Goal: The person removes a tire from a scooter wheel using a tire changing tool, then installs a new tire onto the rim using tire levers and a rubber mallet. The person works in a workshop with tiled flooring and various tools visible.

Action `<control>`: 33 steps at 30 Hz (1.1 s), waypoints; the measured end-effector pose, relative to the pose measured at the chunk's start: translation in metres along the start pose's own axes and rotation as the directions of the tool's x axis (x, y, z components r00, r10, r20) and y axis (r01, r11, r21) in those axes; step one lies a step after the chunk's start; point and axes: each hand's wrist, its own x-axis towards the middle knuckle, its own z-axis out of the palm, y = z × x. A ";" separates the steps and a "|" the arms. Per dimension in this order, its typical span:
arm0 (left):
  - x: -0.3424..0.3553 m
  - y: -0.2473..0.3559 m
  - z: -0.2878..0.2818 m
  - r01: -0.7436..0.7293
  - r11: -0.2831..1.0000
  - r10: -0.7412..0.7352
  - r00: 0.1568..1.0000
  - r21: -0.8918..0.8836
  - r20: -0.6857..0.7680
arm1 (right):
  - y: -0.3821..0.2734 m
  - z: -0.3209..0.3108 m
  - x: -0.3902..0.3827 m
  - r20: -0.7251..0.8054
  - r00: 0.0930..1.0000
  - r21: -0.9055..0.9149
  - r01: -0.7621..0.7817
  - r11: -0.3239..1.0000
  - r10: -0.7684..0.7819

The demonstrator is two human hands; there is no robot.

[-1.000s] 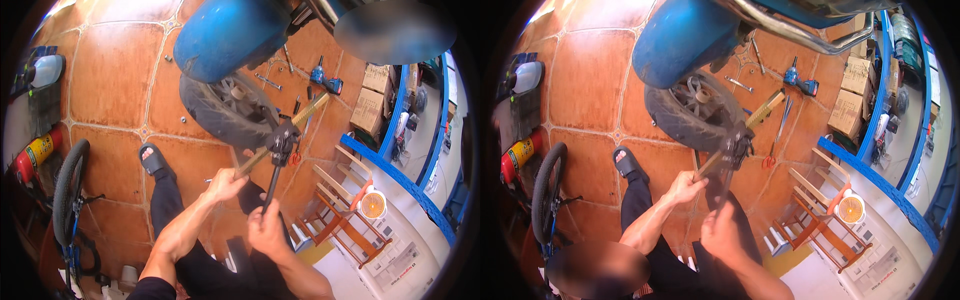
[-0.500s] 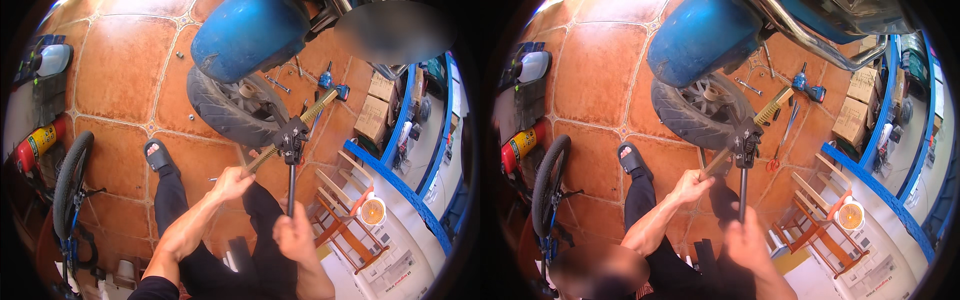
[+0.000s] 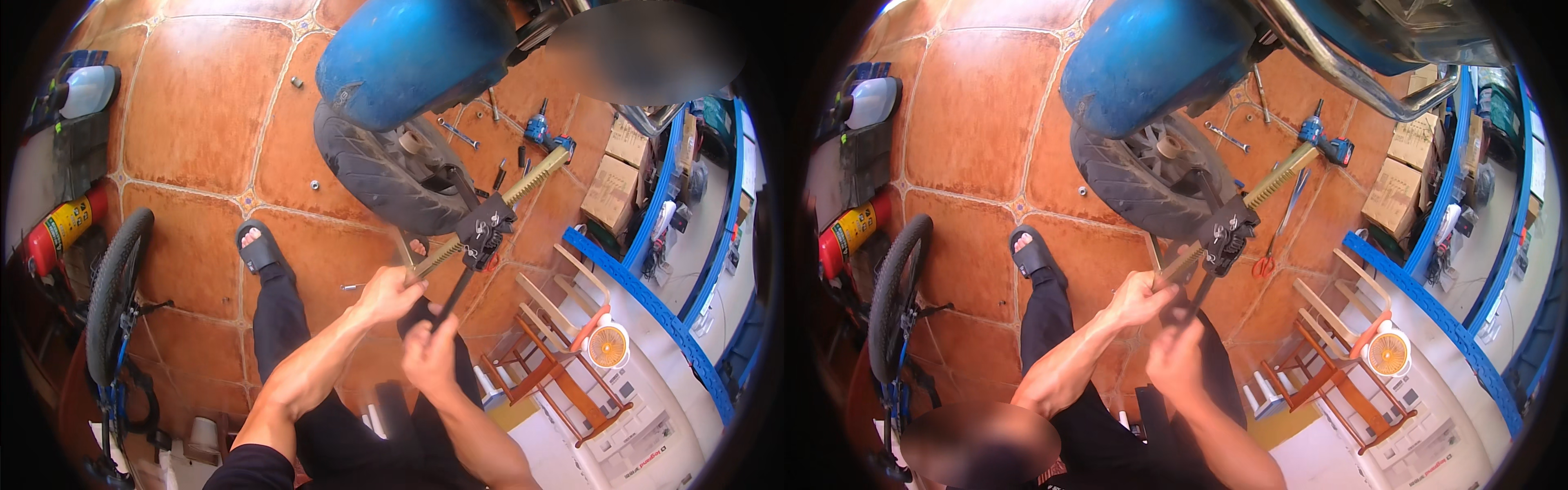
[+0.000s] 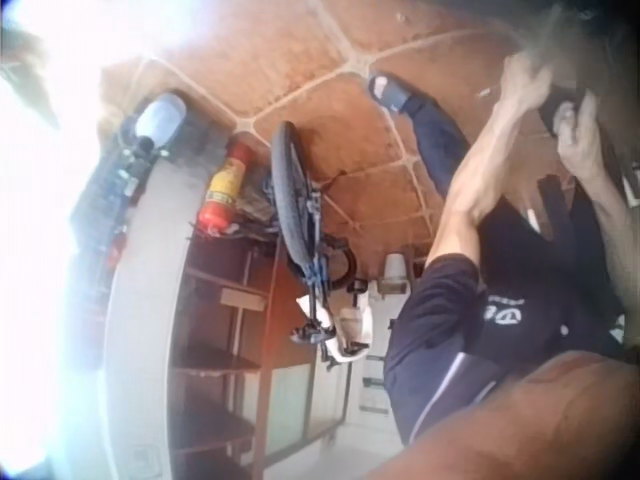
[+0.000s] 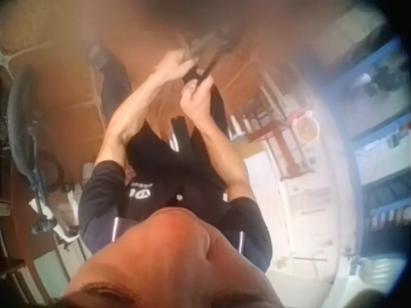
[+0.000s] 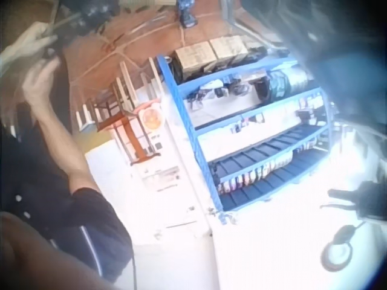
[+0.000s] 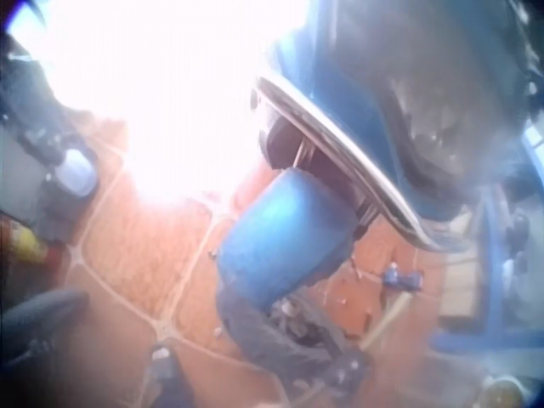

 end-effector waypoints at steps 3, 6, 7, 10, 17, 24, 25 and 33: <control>0.007 -0.007 -0.003 -0.015 1.000 0.016 0.999 -0.024 0.035 | 0.011 0.024 0.010 -0.093 0.989 0.043 0.120 0.992 -0.116; 0.002 0.000 -0.011 -0.057 0.998 0.057 0.998 0.006 -0.024 | -0.039 -0.051 -0.008 0.222 0.937 -0.117 -0.247 0.962 0.268; 0.002 0.002 -0.014 -0.060 0.998 0.061 0.998 0.019 -0.021 | -0.066 -0.084 -0.010 0.304 0.935 0.112 -0.223 0.968 0.180; 0.002 -0.003 -0.009 -0.039 0.999 0.039 0.999 0.011 0.018 | -0.076 -0.096 0.002 0.338 0.922 -0.123 -0.155 0.980 0.188; 0.013 -0.026 0.000 -0.224 0.973 0.223 0.974 -0.059 -0.025 | 0.003 0.001 0.001 -0.009 1.000 -0.094 -0.029 0.995 0.028; 0.014 -0.016 -0.003 -0.105 0.994 0.104 0.993 -0.029 -0.050 | -0.056 -0.071 -0.004 0.221 0.934 -0.255 -0.222 0.941 0.280; 0.017 -0.008 0.002 -0.115 0.993 0.114 0.993 -0.017 -0.043 | -0.018 -0.035 -0.007 0.036 0.995 -0.149 -0.086 0.985 0.092; 0.014 -0.021 -0.006 -0.083 0.997 0.082 0.995 0.001 -0.057 | -0.071 -0.115 0.000 0.391 0.897 0.010 -0.229 0.973 0.207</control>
